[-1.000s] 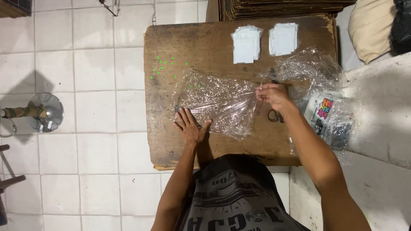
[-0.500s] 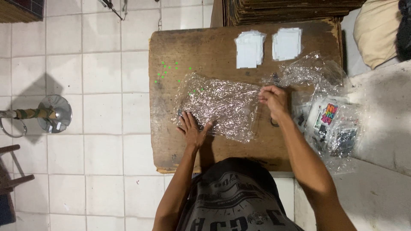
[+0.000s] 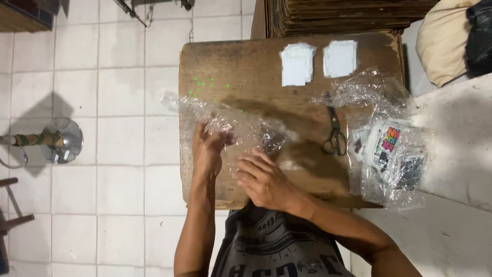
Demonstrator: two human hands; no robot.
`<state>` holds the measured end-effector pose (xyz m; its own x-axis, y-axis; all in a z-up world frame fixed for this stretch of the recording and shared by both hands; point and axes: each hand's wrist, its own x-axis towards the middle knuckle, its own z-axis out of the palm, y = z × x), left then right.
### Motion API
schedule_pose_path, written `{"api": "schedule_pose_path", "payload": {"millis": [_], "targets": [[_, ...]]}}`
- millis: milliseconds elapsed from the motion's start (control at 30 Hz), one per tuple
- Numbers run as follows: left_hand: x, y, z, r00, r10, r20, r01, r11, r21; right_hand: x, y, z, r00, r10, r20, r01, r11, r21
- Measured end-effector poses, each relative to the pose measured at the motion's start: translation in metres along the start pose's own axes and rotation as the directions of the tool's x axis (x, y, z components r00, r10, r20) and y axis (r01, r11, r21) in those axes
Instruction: Wrapping small items in bubble wrap and organizing them on a table for shipping
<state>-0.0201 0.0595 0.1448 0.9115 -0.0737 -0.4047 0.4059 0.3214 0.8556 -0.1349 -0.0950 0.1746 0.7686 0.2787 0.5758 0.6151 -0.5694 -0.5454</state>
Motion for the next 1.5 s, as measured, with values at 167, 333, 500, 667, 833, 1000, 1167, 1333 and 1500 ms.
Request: {"api": "schedule_pose_path", "payload": {"millis": [167, 333, 500, 667, 833, 1000, 1167, 1333, 1500], "targets": [[-0.024, -0.107, -0.087, 0.944, -0.045, -0.327, 0.031, 0.998, -0.045, -0.008, -0.048, -0.026, 0.922, 0.144, 0.361, -0.195, 0.975, 0.110], [-0.033, -0.145, -0.088, 0.931, -0.202, -0.304, 0.162, 0.975, -0.151, -0.045, -0.006, 0.013, 0.971, 0.216, 0.102, -0.209, 0.975, -0.075], [-0.024, -0.138, -0.079, 0.909, -0.318, -0.270, 0.226, 0.919, -0.322, -0.043, 0.091, 0.080, 0.947, 0.237, 0.218, -0.191, 0.959, -0.211], [0.009, -0.111, -0.090, 0.774, 0.136, -0.618, 0.002, 0.976, 0.217, -0.084, 0.117, 0.109, 0.491, 0.512, 0.705, -0.330, 0.858, -0.393], [0.043, -0.114, -0.110, 0.754, 0.640, -0.148, -0.153, 0.390, 0.908, -0.082, 0.122, 0.110, 0.495, 0.516, 0.699, -0.398, 0.850, -0.345], [0.057, -0.120, -0.101, 0.995, 0.086, -0.044, 0.044, -0.001, 0.999, -0.046, 0.156, 0.063, 0.600, 0.506, 0.619, -0.601, 0.796, -0.068], [0.064, -0.129, -0.098, 0.978, 0.081, -0.193, 0.196, -0.023, 0.980, -0.065, 0.378, 0.047, 0.609, 0.536, -0.585, -0.739, 0.652, -0.171], [0.067, -0.133, -0.103, 0.979, 0.070, -0.190, 0.192, -0.033, 0.981, 0.058, 0.353, 0.007, 0.017, 0.945, -0.328, -0.993, -0.022, -0.114], [0.076, -0.149, -0.108, 0.975, 0.086, -0.206, 0.207, -0.007, 0.978, 0.066, 0.400, 0.015, -0.164, 0.931, -0.327, -0.986, -0.158, 0.045]]}}
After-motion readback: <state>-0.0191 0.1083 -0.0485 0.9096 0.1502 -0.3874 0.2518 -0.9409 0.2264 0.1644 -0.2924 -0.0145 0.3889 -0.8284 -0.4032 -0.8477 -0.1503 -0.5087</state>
